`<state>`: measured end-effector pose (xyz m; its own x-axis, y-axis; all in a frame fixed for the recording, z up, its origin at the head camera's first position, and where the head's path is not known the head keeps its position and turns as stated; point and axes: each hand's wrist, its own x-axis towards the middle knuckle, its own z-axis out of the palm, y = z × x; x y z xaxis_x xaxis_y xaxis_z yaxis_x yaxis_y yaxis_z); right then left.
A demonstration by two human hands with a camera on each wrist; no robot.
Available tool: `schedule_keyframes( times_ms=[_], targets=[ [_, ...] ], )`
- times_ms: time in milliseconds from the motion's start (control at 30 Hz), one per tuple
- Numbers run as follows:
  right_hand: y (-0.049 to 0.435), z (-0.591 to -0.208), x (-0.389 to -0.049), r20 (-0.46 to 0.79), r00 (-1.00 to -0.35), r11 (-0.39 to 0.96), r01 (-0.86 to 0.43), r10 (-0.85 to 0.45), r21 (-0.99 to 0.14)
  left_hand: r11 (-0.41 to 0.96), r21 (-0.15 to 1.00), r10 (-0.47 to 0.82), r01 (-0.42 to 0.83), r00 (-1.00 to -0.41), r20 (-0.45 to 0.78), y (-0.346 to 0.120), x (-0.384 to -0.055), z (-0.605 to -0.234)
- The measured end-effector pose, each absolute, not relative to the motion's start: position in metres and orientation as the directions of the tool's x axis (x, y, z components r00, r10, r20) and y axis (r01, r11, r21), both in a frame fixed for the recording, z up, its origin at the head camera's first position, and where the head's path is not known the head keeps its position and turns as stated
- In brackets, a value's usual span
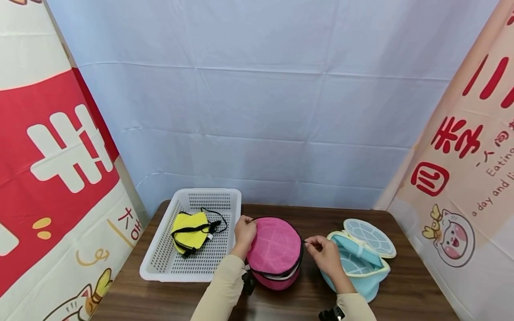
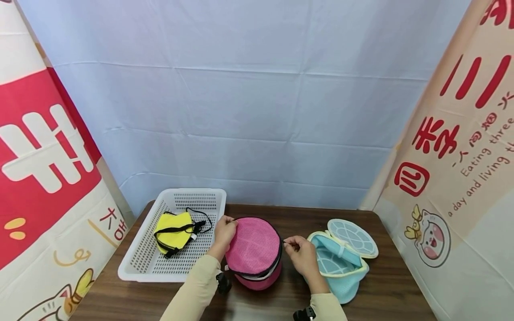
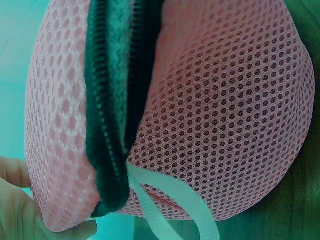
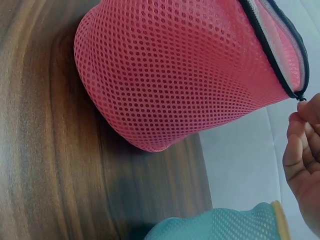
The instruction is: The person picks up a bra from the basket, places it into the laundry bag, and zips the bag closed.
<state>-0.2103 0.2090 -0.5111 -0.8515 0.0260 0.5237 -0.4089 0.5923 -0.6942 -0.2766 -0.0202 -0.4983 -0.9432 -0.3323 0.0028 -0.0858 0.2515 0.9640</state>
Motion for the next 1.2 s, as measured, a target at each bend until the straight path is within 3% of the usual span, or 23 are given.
schedule_keyframes(
  times_ms=[467, 833, 1200],
  targets=[
    [0.207, -0.510, -0.211, 0.499, -0.865, 0.562, -0.383, 0.062, -0.733, 0.245, 0.967, -0.344, -0.063, -0.939, 0.026, -0.015, -0.275, -0.499],
    [0.213, -0.509, -0.207, 0.436, -0.897, 0.563, -0.324, 0.073, -0.760, 0.186, 0.976, -0.348, -0.111, -0.937, -0.040, -0.011, -0.275, -0.501],
    [0.216, -0.510, -0.206, 0.505, -0.862, 0.612, -0.373, 0.051, -0.697, 0.175, 0.979, -0.371, -0.110, -0.928, -0.038, -0.007, -0.271, -0.499]
  ],
)
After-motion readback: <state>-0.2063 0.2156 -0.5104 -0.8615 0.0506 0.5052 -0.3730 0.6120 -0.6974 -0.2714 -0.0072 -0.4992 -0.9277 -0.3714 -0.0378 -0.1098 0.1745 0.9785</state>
